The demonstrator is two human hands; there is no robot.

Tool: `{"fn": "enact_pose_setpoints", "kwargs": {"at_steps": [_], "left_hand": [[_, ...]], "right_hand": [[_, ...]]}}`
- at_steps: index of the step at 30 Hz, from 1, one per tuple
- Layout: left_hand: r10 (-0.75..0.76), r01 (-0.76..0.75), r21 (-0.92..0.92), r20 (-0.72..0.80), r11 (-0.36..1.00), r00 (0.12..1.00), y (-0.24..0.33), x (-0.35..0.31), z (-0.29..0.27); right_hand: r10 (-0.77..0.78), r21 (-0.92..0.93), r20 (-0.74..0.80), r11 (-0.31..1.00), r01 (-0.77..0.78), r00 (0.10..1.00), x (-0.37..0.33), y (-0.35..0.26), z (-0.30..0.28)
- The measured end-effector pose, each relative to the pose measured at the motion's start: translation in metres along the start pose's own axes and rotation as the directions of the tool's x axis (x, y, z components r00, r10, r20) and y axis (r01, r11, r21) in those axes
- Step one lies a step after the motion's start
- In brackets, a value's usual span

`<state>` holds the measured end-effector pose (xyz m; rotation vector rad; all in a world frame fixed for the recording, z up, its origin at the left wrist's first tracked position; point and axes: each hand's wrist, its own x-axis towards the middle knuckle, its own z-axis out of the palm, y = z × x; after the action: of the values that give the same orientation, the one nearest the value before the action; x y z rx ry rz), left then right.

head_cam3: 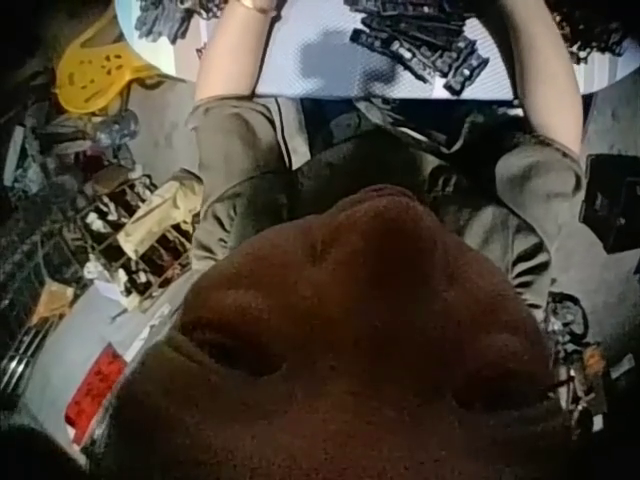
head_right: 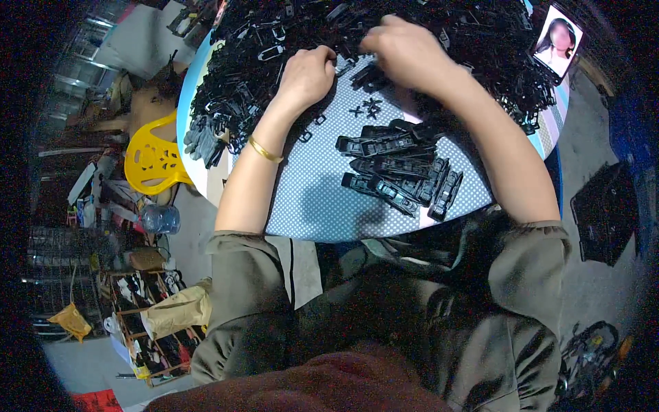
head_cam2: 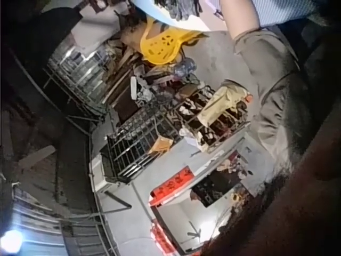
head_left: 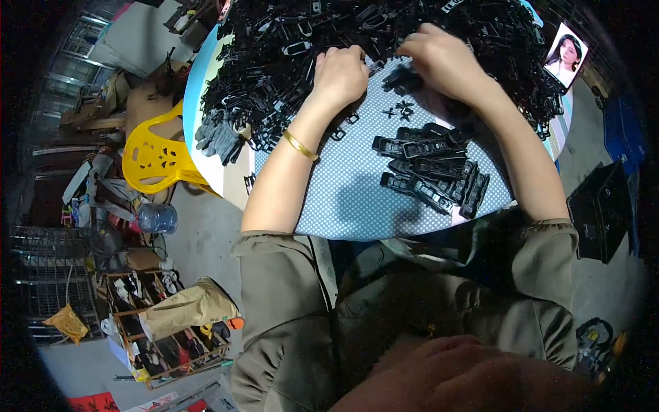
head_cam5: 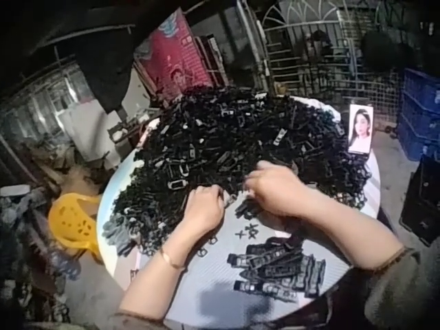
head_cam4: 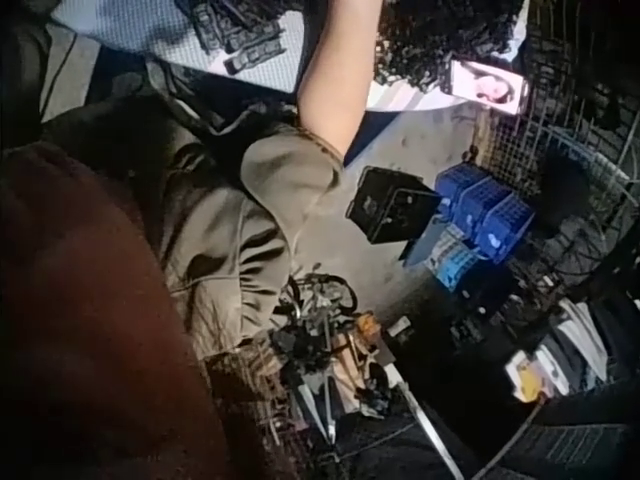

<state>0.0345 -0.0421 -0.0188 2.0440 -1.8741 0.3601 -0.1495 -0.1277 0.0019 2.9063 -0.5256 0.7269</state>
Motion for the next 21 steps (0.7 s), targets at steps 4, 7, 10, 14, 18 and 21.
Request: {"fn": "enact_pose_setpoints", "kwargs": {"at_steps": [4, 7, 10, 14, 18, 21], "left_hand": [[-0.031, 0.029, -0.041, -0.049, 0.999, 0.998, 0.005, 0.003, 0.006], [-0.042, 0.037, -0.12, -0.035, 0.992, 0.999, -0.011, 0.003, 0.008], [-0.041, 0.037, -0.126, -0.033, 0.991, 0.999, 0.0, 0.001, 0.004], [-0.009, -0.011, -0.156, -0.128, 0.988, 0.992, 0.013, -0.004, 0.0], [0.009, -0.114, -0.261, -0.372, 0.959, 0.928, 0.012, -0.004, -0.009], [-0.23, 0.042, -0.596, -0.243, 0.802, 0.942, 0.005, -0.003, -0.016]], "right_hand": [[-0.134, 0.217, -0.071, 0.965, 0.147, 0.988, 0.007, -0.018, 0.035], [-0.095, 0.223, -0.03, 0.97, 0.1, 0.995, 0.018, -0.027, 0.042], [0.034, 0.215, 0.023, 0.976, -0.038, 0.999, 0.019, -0.029, 0.047], [0.053, 0.14, 0.102, 0.988, -0.067, 0.993, 0.017, -0.026, 0.037], [0.033, 0.123, 0.119, 0.991, -0.048, 0.992, 0.012, -0.029, 0.031], [0.033, 0.101, 0.088, 0.994, -0.042, 0.996, 0.012, -0.033, 0.032]]}}
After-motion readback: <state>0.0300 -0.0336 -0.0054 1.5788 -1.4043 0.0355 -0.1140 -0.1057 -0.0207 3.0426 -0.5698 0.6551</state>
